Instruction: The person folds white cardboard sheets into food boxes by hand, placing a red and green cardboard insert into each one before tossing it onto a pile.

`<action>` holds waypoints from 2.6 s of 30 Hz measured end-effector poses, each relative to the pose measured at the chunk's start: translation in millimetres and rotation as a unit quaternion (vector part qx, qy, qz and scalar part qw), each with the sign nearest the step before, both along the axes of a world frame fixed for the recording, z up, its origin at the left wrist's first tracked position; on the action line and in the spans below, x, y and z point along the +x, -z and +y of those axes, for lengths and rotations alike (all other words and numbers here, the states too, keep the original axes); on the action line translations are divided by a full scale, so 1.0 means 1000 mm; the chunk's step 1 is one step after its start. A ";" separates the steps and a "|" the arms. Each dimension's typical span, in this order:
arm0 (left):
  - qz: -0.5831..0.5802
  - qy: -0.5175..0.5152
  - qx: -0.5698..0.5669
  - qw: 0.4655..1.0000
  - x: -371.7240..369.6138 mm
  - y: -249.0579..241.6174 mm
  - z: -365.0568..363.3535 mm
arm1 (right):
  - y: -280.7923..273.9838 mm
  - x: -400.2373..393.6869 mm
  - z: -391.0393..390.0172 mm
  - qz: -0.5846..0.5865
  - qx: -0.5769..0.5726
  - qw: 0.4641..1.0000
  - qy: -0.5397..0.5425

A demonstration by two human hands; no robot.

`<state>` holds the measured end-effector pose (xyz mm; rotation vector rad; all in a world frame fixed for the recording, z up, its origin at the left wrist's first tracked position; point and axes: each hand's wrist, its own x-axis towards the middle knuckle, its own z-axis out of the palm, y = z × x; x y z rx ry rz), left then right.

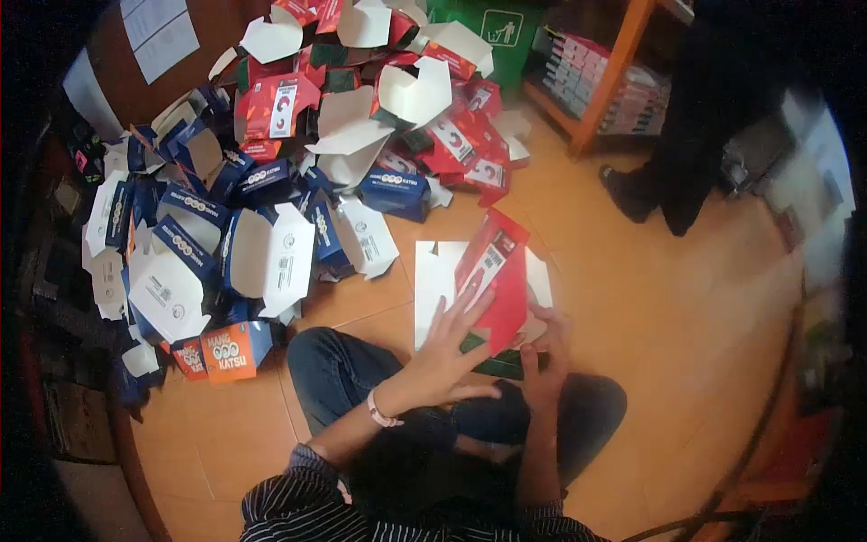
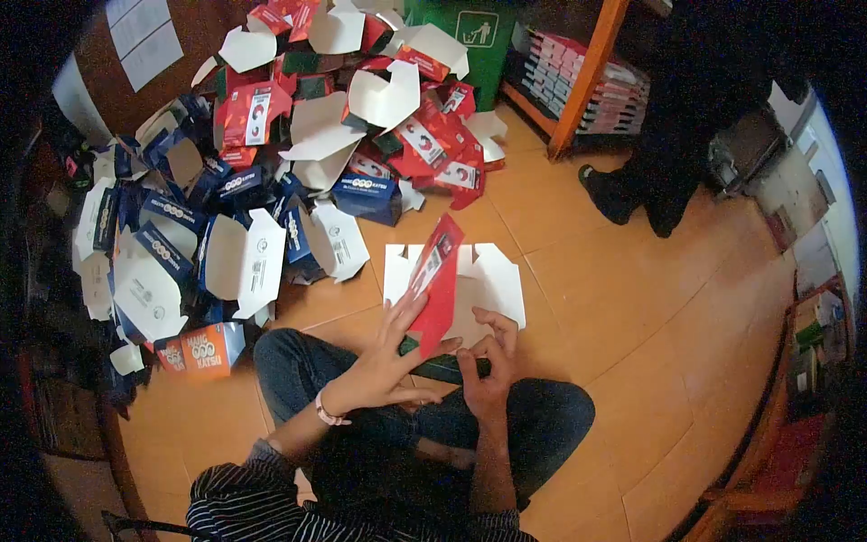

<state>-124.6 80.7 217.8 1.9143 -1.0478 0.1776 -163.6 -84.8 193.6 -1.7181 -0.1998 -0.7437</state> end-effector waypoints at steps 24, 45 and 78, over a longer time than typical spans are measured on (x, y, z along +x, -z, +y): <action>0.069 0.132 0.488 0.860 0.126 0.198 -0.027 | 0.084 -0.039 -0.077 0.238 0.234 0.935 0.119; 0.113 0.079 0.268 0.953 0.148 0.188 -0.021 | 0.103 -0.030 -0.058 0.312 0.226 0.922 0.034; 0.039 0.007 0.007 0.999 0.024 -0.011 -0.013 | 0.021 0.004 -0.001 0.061 -0.058 0.995 0.059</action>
